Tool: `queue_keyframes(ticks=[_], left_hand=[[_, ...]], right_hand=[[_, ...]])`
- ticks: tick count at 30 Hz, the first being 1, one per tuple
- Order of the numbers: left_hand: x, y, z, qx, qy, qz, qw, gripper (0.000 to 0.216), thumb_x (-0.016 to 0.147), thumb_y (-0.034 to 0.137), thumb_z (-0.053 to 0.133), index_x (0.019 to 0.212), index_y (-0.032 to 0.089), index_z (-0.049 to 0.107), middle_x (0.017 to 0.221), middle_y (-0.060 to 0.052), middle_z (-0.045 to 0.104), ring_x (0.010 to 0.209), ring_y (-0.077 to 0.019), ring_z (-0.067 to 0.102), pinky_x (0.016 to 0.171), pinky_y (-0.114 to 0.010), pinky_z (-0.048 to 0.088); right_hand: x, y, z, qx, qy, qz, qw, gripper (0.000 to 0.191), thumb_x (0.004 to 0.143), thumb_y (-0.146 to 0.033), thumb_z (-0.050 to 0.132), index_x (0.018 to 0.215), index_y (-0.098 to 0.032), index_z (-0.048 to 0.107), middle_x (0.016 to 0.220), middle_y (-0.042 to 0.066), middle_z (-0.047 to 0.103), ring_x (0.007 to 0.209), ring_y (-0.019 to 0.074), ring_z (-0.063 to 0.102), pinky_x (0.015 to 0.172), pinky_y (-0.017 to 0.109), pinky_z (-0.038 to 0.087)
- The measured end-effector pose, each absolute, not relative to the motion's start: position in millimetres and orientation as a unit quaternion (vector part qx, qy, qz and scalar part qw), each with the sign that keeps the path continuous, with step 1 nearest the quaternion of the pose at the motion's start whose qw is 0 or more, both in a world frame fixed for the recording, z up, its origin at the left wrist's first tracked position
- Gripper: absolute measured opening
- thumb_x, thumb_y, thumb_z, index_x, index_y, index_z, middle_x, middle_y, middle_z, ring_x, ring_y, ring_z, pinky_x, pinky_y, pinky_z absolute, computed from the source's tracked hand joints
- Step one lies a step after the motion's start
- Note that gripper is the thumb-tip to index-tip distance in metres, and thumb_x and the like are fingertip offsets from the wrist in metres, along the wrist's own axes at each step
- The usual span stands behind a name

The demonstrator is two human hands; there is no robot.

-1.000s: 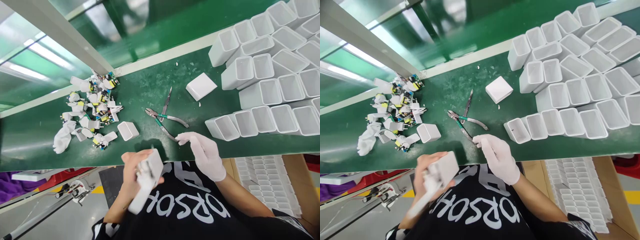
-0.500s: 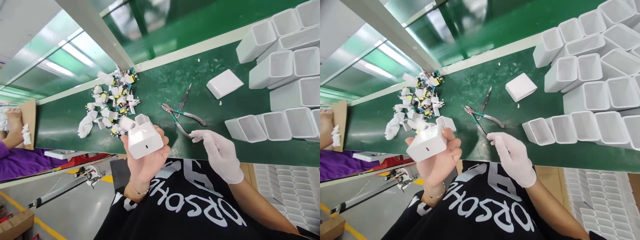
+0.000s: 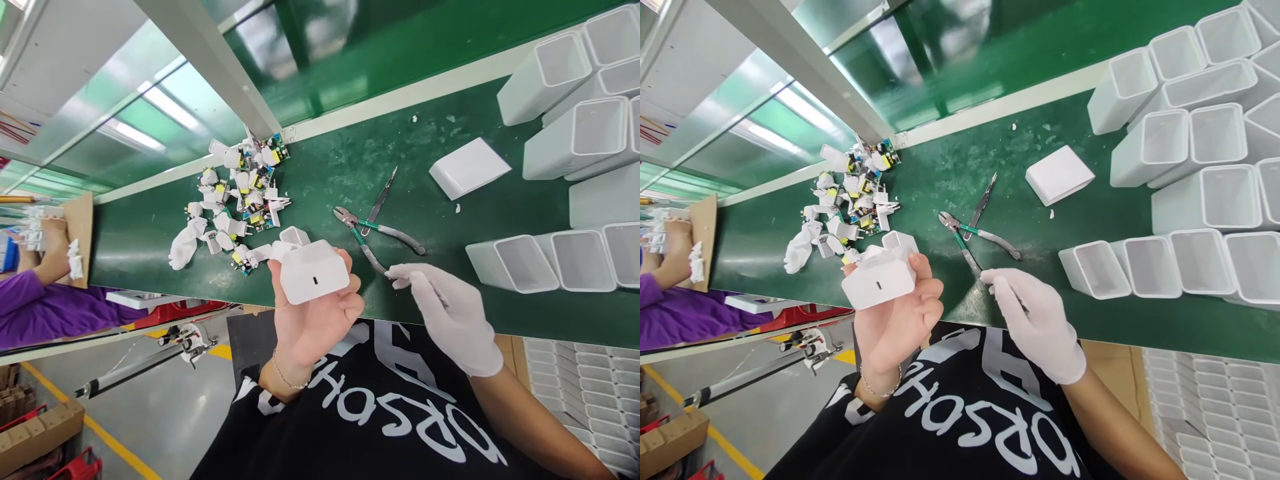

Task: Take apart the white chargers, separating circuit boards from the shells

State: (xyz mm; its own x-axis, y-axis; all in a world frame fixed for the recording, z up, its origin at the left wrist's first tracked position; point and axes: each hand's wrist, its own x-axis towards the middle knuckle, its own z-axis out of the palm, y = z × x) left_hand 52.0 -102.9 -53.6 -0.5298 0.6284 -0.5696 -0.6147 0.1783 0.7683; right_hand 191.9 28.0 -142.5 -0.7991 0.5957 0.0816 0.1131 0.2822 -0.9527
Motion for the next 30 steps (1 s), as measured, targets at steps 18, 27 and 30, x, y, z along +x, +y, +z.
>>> queue_keyframes(ticks=[18, 27, 30], left_hand=[[16, -166, -100, 0.551, 0.738, 0.390, -0.007, 0.066, 0.080, 0.048, 0.076, 0.135, 0.023, 0.049, 0.109, -0.011, 0.067, 0.098, -0.0302, 0.070, 0.082, -0.046, 0.059], [-13, -167, -82, 0.611, 0.711, 0.318, -0.144, 0.062, 0.083, 0.048, 0.069, 0.135, 0.018, 0.053, 0.096, -0.011, 0.073, 0.085, -0.0297, 0.073, 0.072, -0.042, 0.057], [-16, -163, -77, 0.614, 0.705, 0.314, -0.167, 0.057, 0.085, 0.046, 0.073, 0.131, 0.017, 0.057, 0.092, -0.010, 0.074, 0.082, -0.0271, 0.072, 0.069, -0.039, 0.056]], right_hand=[[115, 25, -126, -0.215, -0.971, 0.097, 0.040, 0.021, 0.094, -0.024, 0.055, 0.077, -0.015, 0.063, 0.075, 0.013, 0.062, 0.072, 0.0273, 0.055, 0.067, 0.041, 0.032], [149, 45, -72, -0.209, -0.812, 0.542, 0.055, 0.021, 0.101, -0.042, 0.056, 0.088, -0.026, 0.062, 0.090, 0.003, 0.069, 0.076, 0.0204, 0.066, 0.067, 0.033, 0.054], [164, 44, -56, -0.149, -0.804, 0.575, -0.025, 0.022, 0.103, -0.046, 0.054, 0.102, -0.030, 0.069, 0.085, 0.000, 0.075, 0.069, 0.0195, 0.069, 0.058, 0.029, 0.055]])
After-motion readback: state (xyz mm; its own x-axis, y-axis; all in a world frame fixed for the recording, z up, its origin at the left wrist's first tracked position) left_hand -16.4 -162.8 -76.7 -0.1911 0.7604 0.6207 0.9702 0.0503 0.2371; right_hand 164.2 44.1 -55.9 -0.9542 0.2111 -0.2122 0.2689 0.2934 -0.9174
